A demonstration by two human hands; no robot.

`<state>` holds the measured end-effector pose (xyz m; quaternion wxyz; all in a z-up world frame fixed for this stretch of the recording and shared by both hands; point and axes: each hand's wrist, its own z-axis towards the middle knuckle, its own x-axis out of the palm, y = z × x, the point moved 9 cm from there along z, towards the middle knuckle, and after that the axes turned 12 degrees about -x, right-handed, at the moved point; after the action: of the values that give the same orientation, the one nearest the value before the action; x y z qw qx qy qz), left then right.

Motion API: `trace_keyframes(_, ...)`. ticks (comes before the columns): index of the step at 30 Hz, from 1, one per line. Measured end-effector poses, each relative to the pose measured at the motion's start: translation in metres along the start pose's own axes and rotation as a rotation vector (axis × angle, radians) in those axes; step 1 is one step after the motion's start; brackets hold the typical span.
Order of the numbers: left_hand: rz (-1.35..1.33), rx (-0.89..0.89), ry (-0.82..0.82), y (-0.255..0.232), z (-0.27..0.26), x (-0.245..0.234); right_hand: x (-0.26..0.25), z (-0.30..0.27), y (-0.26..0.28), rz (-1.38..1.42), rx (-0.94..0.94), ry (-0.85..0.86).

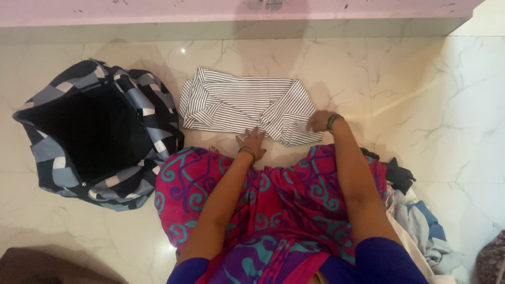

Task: The person folds a striped shirt on the floor. They smooth the fabric, fold the sleeves inward, fold the shirt in half lengthwise, and then fold it into a compact rectangle.

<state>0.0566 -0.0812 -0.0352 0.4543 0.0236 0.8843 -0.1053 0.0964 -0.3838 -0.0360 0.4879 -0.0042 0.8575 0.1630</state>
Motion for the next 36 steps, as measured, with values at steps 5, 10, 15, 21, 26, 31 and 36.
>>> trace_keyframes(5,0.006,-0.004,-0.012,-0.001,-0.003,0.0,0.042,-0.02,-0.005,-0.129,0.001,0.464)
trace_keyframes(10,0.007,-0.011,-0.024,-0.004,-0.003,-0.004,-0.031,-0.013,0.032,0.055,-0.169,-0.301)
trace_keyframes(15,0.001,-0.012,-0.021,-0.002,-0.005,-0.005,-0.013,0.004,0.078,-0.099,-0.131,-0.058)
trace_keyframes(21,0.001,-0.019,-0.024,-0.001,-0.007,-0.008,-0.028,0.001,0.072,0.076,-0.237,-0.181)
trace_keyframes(26,-0.001,-0.018,-0.016,-0.003,-0.011,-0.009,-0.083,-0.041,0.057,0.063,-0.244,-0.876)
trace_keyframes(31,-0.015,-0.012,-0.061,-0.002,-0.004,-0.007,-0.08,-0.047,0.021,0.301,-0.15,-0.875)
trace_keyframes(36,-0.48,0.044,-0.369,0.0,0.015,-0.031,-0.017,-0.009,0.055,0.1,-0.326,-0.318)
